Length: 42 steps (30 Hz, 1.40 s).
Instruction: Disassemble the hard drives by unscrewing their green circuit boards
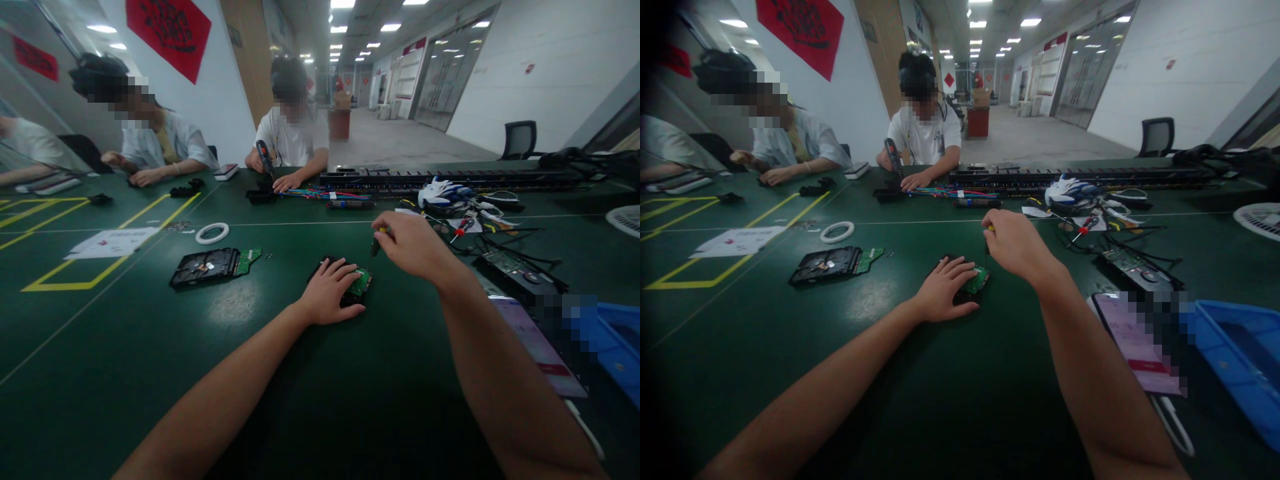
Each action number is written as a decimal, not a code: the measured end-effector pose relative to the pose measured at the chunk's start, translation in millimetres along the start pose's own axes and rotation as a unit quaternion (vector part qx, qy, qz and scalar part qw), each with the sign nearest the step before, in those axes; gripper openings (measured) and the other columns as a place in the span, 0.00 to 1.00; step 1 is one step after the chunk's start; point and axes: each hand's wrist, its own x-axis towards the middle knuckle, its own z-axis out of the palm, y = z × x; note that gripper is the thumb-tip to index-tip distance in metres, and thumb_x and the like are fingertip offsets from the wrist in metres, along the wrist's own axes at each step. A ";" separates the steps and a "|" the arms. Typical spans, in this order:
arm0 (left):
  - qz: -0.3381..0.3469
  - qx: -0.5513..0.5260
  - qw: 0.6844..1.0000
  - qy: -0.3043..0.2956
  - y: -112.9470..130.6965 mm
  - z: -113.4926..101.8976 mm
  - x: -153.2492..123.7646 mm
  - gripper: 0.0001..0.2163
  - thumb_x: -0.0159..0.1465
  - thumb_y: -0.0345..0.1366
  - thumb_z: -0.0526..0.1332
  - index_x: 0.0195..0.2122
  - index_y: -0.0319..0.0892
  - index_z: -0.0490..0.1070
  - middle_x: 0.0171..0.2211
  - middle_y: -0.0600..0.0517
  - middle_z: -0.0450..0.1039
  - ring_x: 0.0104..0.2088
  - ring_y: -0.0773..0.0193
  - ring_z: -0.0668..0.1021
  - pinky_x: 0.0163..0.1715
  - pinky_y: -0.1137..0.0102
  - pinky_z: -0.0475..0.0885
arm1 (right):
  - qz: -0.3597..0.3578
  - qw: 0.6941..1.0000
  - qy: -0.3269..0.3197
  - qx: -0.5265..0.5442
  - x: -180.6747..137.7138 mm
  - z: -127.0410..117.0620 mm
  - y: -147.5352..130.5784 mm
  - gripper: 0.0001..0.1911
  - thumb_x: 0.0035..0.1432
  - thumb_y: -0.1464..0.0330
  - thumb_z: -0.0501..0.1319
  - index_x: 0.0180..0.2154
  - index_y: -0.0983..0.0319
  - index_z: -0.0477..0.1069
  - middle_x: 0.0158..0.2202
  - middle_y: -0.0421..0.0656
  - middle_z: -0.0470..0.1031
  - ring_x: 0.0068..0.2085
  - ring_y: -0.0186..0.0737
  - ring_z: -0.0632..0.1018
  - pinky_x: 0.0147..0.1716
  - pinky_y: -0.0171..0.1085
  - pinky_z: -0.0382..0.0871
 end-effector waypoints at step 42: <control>-0.003 -0.006 1.000 -0.001 0.9 -0.9 -0.6 0.37 0.62 0.63 0.58 0.67 0.48 0.60 0.69 0.48 0.59 0.71 0.43 0.56 0.71 0.42 0.42 | 0.024 0.999 0.006 -0.031 -3.3 -4.1 -0.8 0.07 0.61 0.63 0.66 0.37 0.61 0.74 0.35 0.45 0.77 0.37 0.45 0.75 0.37 0.39 0.62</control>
